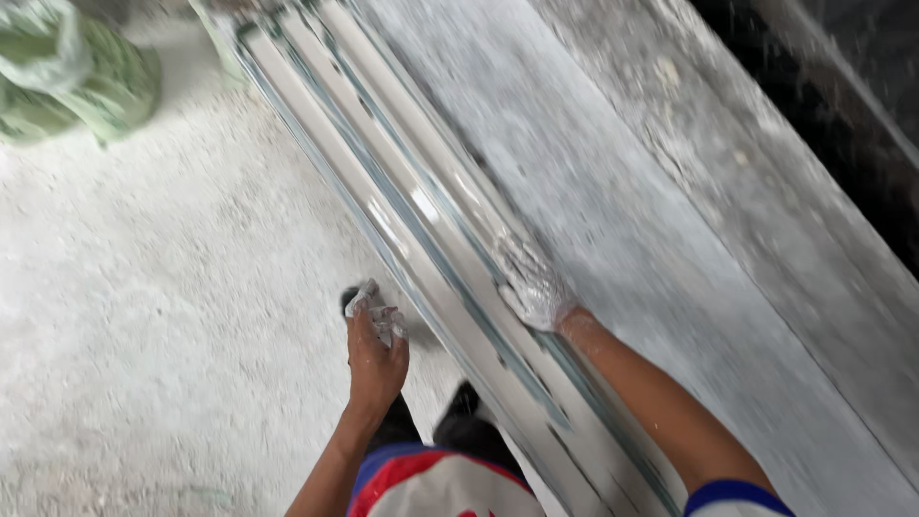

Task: The person mixes a white plaster-like substance in a bucket, then uses a trowel to apply it onto a green corrugated metal sheet. They repeatedly scoop the mixture and spread it along the ridges of the sheet, smoothing it with their hand.

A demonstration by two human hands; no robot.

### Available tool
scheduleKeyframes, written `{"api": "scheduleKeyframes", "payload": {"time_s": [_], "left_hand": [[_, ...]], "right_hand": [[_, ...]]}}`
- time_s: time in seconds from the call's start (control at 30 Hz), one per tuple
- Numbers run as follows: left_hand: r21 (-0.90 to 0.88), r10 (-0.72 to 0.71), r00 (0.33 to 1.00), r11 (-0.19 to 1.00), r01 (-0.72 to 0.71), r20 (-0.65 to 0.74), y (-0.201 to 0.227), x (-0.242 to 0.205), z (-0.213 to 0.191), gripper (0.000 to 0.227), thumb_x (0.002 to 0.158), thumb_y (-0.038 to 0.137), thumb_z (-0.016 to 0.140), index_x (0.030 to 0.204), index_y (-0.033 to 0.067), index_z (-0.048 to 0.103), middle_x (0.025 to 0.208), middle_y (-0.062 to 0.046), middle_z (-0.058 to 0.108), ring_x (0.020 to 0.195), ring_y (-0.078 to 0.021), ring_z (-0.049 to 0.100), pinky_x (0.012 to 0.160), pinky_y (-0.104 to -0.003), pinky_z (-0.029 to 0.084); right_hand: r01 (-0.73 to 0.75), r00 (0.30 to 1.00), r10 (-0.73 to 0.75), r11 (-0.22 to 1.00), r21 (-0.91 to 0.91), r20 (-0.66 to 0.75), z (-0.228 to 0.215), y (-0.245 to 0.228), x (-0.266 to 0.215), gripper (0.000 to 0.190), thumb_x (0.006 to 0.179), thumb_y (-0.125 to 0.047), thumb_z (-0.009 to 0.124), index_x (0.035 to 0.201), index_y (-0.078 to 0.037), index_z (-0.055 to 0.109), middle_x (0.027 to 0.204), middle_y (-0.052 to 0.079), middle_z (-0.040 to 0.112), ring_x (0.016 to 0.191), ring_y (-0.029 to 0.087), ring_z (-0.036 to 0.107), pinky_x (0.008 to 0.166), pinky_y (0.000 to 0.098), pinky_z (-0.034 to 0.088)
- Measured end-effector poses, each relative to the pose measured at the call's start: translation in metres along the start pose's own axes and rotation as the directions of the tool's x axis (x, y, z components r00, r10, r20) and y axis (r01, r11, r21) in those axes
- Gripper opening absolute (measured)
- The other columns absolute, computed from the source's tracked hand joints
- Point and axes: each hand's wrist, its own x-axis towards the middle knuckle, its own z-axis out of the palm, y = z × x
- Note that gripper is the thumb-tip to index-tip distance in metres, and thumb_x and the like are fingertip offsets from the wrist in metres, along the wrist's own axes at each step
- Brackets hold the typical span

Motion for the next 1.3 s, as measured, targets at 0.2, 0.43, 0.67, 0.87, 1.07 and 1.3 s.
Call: {"api": "scheduleKeyframes", "payload": {"time_s": [0.2,0.43,0.67,0.87,1.07,1.3], "left_hand": [[-0.165,-0.105,0.992,0.98,0.115,0.065,0.061,-0.162,0.029,0.052,0.097,0.0,0.06,0.143,-0.0086,0.039,0.147,-0.028,0.047,0.109,-0.0295,0.066,0.079,-0.036,0.061],[-0.155,0.045,0.996,0.987,-0.033,0.077,0.112,-0.302,0.041,0.06,0.093,-0.004,0.06,0.148,-0.0057,0.036,0.148,-0.027,0.046,0.106,-0.0293,0.066,0.079,-0.035,0.06],[-0.177,-0.025,0.99,0.983,0.05,0.14,0.155,-0.483,0.053,0.063,0.093,-0.005,0.061,0.151,-0.0039,0.035,0.146,-0.026,0.045,0.109,-0.0298,0.066,0.081,-0.036,0.06],[-0.129,0.029,0.988,0.992,-0.01,0.151,0.189,-0.619,0.07,0.064,0.094,-0.004,0.062,0.149,-0.0071,0.031,0.149,-0.029,0.045,0.107,-0.0298,0.067,0.078,-0.035,0.062],[-0.09,0.045,0.988,0.995,-0.032,0.149,0.225,-0.729,0.111,0.063,0.091,-0.005,0.063,0.146,-0.0069,0.033,0.148,-0.031,0.046,0.109,-0.0325,0.066,0.077,-0.035,0.062],[-0.037,0.069,0.984,0.997,-0.064,0.166,0.306,-0.888,0.208,0.061,0.094,-0.004,0.066,0.148,-0.0053,0.037,0.139,-0.027,0.05,0.106,-0.0322,0.065,0.09,-0.04,0.057]], "right_hand": [[0.049,0.998,-0.047,0.998,0.039,-0.046,0.024,-0.01,-0.172,0.077,0.103,-0.033,0.046,0.162,0.0,0.011,0.17,0.02,0.011,0.158,0.033,0.011,0.128,0.047,0.01],[-0.046,0.991,0.065,0.987,-0.157,0.115,0.04,-0.019,-0.344,0.072,0.103,-0.041,0.038,0.16,-0.006,0.012,0.168,0.017,0.01,0.155,0.03,0.008,0.127,0.0431,0.006],[-0.012,0.999,0.016,0.992,-0.123,0.033,0.082,-0.029,-0.558,0.074,0.101,-0.038,0.04,0.16,0.001,0.016,0.17,0.017,0.012,0.157,0.029,0.012,0.128,0.0432,0.008],[-0.031,0.999,0.034,0.993,-0.111,0.019,0.105,-0.042,-0.727,0.074,0.098,-0.035,0.045,0.159,-0.001,0.019,0.169,0.014,0.014,0.157,0.029,0.013,0.128,0.0453,0.011],[-0.029,0.999,0.03,0.999,-0.022,0.044,0.128,-0.047,-0.861,0.074,0.1,-0.029,0.044,0.161,-0.003,0.012,0.17,0.015,0.012,0.157,0.03,0.009,0.129,0.0448,0.009],[-0.021,1.0,0.022,0.999,-0.035,0.011,0.175,-0.039,-1.039,0.076,0.097,-0.027,0.04,0.162,0.0,0.009,0.17,0.018,0.012,0.159,0.03,0.009,0.131,0.0446,0.008]]}}
